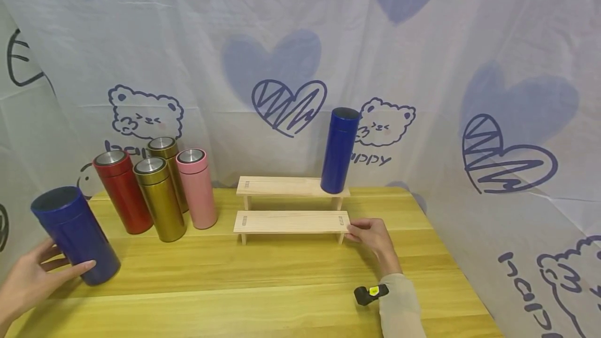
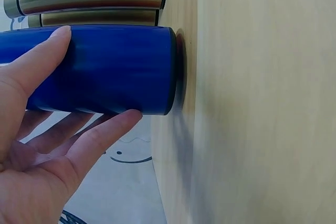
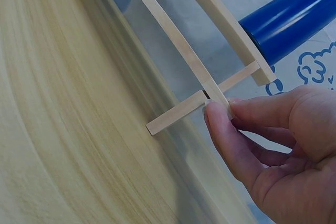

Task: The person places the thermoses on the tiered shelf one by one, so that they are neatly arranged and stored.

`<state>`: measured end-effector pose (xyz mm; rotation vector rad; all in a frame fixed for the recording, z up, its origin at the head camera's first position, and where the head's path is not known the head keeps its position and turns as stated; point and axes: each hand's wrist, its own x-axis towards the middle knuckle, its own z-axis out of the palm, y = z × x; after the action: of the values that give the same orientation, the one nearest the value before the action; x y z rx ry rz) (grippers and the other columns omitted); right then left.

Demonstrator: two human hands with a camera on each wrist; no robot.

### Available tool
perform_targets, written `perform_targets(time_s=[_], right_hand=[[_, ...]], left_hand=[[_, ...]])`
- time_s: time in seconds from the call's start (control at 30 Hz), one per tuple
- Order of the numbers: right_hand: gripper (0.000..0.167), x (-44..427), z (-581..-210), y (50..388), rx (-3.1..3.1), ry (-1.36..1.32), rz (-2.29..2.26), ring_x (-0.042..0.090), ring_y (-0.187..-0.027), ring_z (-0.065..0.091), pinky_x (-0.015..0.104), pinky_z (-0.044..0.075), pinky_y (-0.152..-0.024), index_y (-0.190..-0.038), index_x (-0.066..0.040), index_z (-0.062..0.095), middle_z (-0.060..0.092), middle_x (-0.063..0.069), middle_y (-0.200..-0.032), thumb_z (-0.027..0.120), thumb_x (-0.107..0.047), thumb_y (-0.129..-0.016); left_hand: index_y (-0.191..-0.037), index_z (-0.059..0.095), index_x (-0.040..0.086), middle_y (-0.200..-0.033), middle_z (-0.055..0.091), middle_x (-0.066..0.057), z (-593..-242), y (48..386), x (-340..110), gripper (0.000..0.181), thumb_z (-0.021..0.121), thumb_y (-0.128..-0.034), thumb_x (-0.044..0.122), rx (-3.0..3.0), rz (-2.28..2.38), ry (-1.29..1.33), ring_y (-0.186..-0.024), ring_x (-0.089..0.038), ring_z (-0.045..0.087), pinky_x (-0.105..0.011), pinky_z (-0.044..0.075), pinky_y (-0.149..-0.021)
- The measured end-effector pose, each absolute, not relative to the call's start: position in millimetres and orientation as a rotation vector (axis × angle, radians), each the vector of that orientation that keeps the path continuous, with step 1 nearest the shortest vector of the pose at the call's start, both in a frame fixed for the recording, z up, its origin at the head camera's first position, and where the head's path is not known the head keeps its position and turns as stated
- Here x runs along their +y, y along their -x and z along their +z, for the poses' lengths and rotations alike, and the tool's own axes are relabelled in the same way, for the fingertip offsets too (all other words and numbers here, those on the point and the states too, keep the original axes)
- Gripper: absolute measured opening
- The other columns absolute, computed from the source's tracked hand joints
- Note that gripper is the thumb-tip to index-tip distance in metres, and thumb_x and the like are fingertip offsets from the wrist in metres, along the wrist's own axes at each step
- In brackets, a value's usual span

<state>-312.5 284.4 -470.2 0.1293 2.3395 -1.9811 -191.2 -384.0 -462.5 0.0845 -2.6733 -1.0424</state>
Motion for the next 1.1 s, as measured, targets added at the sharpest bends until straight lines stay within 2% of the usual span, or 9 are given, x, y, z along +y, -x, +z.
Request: perform_targets(time_s=[0.07,0.13,0.2,0.23,0.3,0.37,0.67,0.9,1.1], right_hand=[[0.039,284.3,-470.1,312.5,2.338,-0.130,-1.985,0.010,-0.077,0.075,0.024,0.064,-0.077,-0.132,0.024,0.053,0.074,0.006,-0.094,0.061,0.010,-0.097],[0.039,284.3,-470.2,312.6,2.337,-0.130,-1.984,0.010,-0.077,0.075,0.024,0.065,-0.077,-0.132,0.024,0.053,0.074,0.007,-0.094,0.061,0.010,-0.097],[0.038,284.5,-470.7,313.0,2.338,-0.131,-1.984,0.010,-0.078,0.076,0.025,0.065,-0.078,-0.132,0.024,0.054,0.074,0.007,-0.095,0.061,0.010,-0.097],[0.038,284.7,-471.0,313.2,2.338,-0.130,-1.983,0.010,-0.078,0.076,0.025,0.065,-0.078,-0.132,0.024,0.053,0.074,0.007,-0.095,0.061,0.010,-0.097],[0.038,285.0,-471.8,313.9,2.338,-0.128,-1.986,0.010,-0.078,0.076,0.025,0.065,-0.078,-0.132,0.024,0.054,0.074,0.007,-0.095,0.061,0.010,-0.097],[0.038,285.2,-472.0,314.2,2.335,-0.122,-1.989,0.010,-0.078,0.076,0.024,0.065,-0.078,-0.132,0.025,0.053,0.074,0.007,-0.094,0.061,0.010,-0.097],[0.039,284.2,-469.8,312.9,2.328,-0.117,-2.000,0.010,-0.077,0.076,0.025,0.065,-0.077,-0.131,0.025,0.053,0.074,0.007,-0.094,0.061,0.010,-0.097],[0.034,288.1,-470.5,310.6,2.280,-0.019,-2.087,0.012,-0.076,0.076,0.024,0.065,-0.076,-0.123,0.025,0.060,0.076,0.016,-0.098,0.067,0.009,-0.093],[0.035,287.6,-469.1,310.0,2.285,-0.015,-2.073,0.012,-0.077,0.076,0.023,0.065,-0.075,-0.124,0.026,0.058,0.076,0.012,-0.095,0.066,0.009,-0.094]], left_hand=[[-0.151,0.033,-0.016,-0.131,0.053,-0.047,-461.8,191.8,-382.9,0.095,0.085,-0.0867,0.031,-2.681,-1.034,-0.086,-0.099,-0.051,0.066,-0.017,0.056,-0.060],[-0.151,0.033,-0.016,-0.132,0.053,-0.047,-461.5,191.9,-381.9,0.095,0.085,-0.0866,0.031,-2.681,-1.034,-0.078,-0.100,-0.053,0.066,-0.016,0.055,-0.061],[-0.151,0.034,-0.015,-0.132,0.053,-0.047,-460.9,191.6,-381.0,0.094,0.085,-0.0864,0.030,-2.676,-1.044,-0.064,-0.094,-0.029,0.071,-0.016,0.056,-0.062],[-0.151,0.034,-0.015,-0.132,0.053,-0.047,-460.5,191.2,-380.4,0.094,0.085,-0.0863,0.030,-2.672,-1.050,-0.057,-0.090,-0.014,0.070,-0.015,0.056,-0.062],[-0.151,0.036,-0.014,-0.131,0.054,-0.046,-459.1,190.1,-378.5,0.092,0.086,-0.0862,0.028,-2.658,-1.071,-0.038,-0.085,0.011,0.059,-0.014,0.055,-0.063],[-0.151,0.037,-0.013,-0.130,0.055,-0.046,-457.6,189.3,-376.0,0.090,0.086,-0.0860,0.026,-2.646,-1.090,-0.020,-0.084,0.025,0.044,-0.012,0.054,-0.064],[-0.146,0.042,-0.014,-0.128,0.057,-0.045,-451.9,188.4,-362.1,0.084,0.088,-0.0827,0.017,-2.605,-1.130,0.050,-0.086,0.025,0.046,-0.005,0.050,-0.067],[-0.149,0.040,-0.013,-0.132,0.057,-0.043,-445.3,189.6,-355.5,0.089,0.087,-0.0843,0.024,-2.631,-1.129,0.051,-0.088,0.027,0.045,-0.005,0.050,-0.068],[-0.148,0.042,-0.012,-0.131,0.059,-0.041,-442.2,189.9,-351.0,0.086,0.088,-0.0835,0.023,-2.636,-1.133,0.069,-0.089,0.025,0.047,-0.006,0.051,-0.069]])
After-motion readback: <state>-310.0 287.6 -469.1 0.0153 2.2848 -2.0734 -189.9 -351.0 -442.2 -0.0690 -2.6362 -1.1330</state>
